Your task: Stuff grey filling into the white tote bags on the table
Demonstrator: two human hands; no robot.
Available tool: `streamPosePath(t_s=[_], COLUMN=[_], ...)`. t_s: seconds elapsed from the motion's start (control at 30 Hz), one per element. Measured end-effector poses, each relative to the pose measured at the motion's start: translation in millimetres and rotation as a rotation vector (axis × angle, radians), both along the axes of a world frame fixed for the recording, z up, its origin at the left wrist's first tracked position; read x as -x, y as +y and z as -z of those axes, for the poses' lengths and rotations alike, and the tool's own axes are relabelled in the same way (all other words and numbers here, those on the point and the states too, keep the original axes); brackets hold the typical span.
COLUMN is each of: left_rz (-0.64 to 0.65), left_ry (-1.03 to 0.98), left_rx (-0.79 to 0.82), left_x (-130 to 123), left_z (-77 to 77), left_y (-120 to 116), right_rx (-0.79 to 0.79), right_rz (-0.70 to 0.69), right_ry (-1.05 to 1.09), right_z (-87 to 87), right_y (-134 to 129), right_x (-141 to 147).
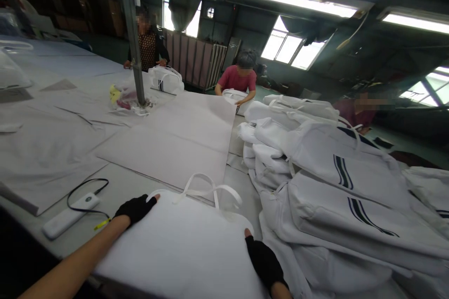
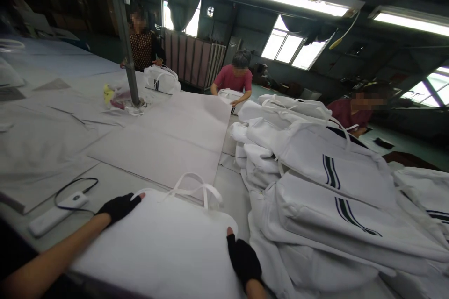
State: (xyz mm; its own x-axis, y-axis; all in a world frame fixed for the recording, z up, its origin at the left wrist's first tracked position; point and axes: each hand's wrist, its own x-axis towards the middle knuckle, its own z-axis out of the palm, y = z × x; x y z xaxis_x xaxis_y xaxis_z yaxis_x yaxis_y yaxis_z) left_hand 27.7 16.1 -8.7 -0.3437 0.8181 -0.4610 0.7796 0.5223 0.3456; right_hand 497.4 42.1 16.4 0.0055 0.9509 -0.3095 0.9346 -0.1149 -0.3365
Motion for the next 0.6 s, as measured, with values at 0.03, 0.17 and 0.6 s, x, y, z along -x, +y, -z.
streamPosePath(t_s=[0.03, 0.17, 0.6], left_rz=[0.013, 0.231, 0.718], left_ry=[0.023, 0.058, -0.083], left_rx=[0.015, -0.183, -0.361], left_x=[-3.0, -39.2, -122.2], left_z=[3.3, -13.8, 19.4], left_y=[6.0, 30.1, -32.6], right_rx=[0.049, 0.074, -1.264], right_rz=[-0.023, -0.109, -0.186], right_ry=[-0.05, -0.137, 0.006], right_z=[0.9, -5.9, -189.8], right_y=[2.2, 27.0, 48.2], right_x=[6.7, 23.3, 105.2])
